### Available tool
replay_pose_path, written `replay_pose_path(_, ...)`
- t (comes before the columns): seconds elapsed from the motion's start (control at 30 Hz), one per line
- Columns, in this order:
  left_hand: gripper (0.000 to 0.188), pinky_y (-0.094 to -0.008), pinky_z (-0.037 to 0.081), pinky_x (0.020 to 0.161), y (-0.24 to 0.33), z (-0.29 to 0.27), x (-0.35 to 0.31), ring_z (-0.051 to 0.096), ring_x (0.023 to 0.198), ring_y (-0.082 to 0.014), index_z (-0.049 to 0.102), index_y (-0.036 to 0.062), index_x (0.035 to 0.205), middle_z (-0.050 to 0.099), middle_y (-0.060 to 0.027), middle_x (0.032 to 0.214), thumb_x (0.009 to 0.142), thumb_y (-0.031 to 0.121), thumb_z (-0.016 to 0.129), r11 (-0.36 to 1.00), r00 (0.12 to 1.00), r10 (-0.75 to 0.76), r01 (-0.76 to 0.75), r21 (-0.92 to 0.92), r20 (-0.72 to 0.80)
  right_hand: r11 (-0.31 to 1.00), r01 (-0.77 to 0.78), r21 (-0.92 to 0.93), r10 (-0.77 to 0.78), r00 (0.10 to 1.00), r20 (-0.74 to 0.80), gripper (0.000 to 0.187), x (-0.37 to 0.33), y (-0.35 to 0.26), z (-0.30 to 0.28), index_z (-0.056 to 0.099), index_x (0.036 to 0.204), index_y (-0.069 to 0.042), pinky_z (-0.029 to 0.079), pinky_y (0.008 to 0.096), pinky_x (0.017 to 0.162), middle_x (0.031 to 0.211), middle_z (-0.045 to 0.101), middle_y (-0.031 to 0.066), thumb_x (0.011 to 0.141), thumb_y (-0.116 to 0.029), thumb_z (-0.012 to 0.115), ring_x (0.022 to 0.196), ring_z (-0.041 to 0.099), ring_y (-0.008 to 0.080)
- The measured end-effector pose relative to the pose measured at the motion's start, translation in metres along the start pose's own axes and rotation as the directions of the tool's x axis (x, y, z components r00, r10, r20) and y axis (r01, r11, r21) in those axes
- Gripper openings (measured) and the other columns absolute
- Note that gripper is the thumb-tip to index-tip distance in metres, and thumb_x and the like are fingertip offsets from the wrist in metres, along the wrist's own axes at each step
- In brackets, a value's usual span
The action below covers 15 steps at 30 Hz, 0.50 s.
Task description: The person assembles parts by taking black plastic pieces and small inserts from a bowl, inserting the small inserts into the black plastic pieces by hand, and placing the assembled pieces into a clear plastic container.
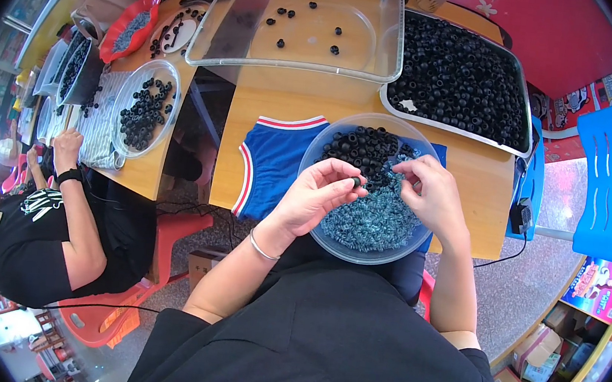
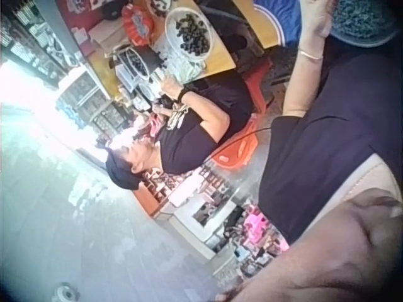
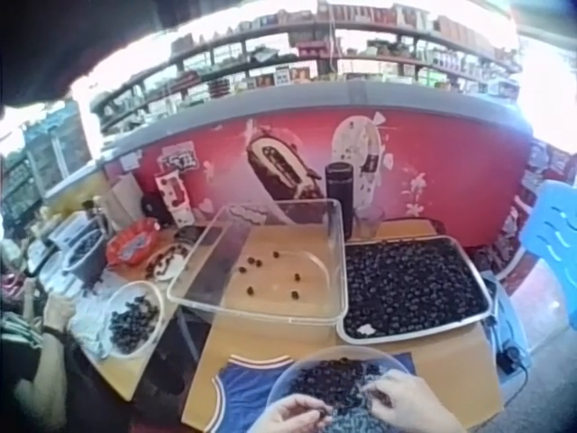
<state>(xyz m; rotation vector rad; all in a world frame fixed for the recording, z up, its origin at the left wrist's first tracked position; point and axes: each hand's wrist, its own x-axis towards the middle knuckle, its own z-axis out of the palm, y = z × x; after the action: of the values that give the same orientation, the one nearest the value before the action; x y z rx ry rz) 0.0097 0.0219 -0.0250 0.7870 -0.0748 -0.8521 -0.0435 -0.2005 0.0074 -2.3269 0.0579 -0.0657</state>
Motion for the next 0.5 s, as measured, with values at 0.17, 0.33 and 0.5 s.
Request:
replay_pose_path(0.17,0.015,-0.0266,0.052,0.083,-0.002,0.006,0.0,0.064,0.093,-0.0165,0.058,0.003,0.105,0.063,-0.0094,0.104,0.091,0.006,0.06,0.998,1.0,-0.019,0.019,0.052,0.006,0.991,0.052,0.127,-0.053,0.999,0.0,0.02,-0.012,-0.008,-0.002,0.068,0.095,-0.001,0.053,0.027,0.067,0.087,0.061,0.0083,0.077,0.004,0.061,0.073,0.063,0.0165)
replay_pose_path(0.33,0.015,-0.0251,0.053,0.078,-0.006,0.012,0.001,0.064,0.089,-0.0134,0.059,0.0025,0.105,0.063,-0.0064,0.1,0.091,0.007,0.06,0.995,1.0,-0.025,0.026,0.095,-0.007,0.991,0.088,0.096,-0.096,0.992,0.086,0.018,-0.018,-0.02,-0.01,0.067,0.094,0.0,0.053,0.0263,0.068,0.088,0.065,0.0093,0.078,0.005,0.062,0.077,0.065,0.0151)
replay_pose_path(0.5,0.014,-0.0209,0.049,0.07,-0.01,0.015,0.0,0.063,0.085,-0.0107,0.06,0.001,0.105,0.064,-0.0069,0.1,0.092,0.006,0.058,0.93,0.999,0.021,-0.036,0.366,0.047,0.96,-0.022,0.28,-0.012,0.993,0.117,0.016,-0.022,-0.034,-0.01,0.065,0.093,0.0,0.053,0.026,0.067,0.086,0.065,0.0097,0.077,0.005,0.064,0.075,0.065,0.0154)
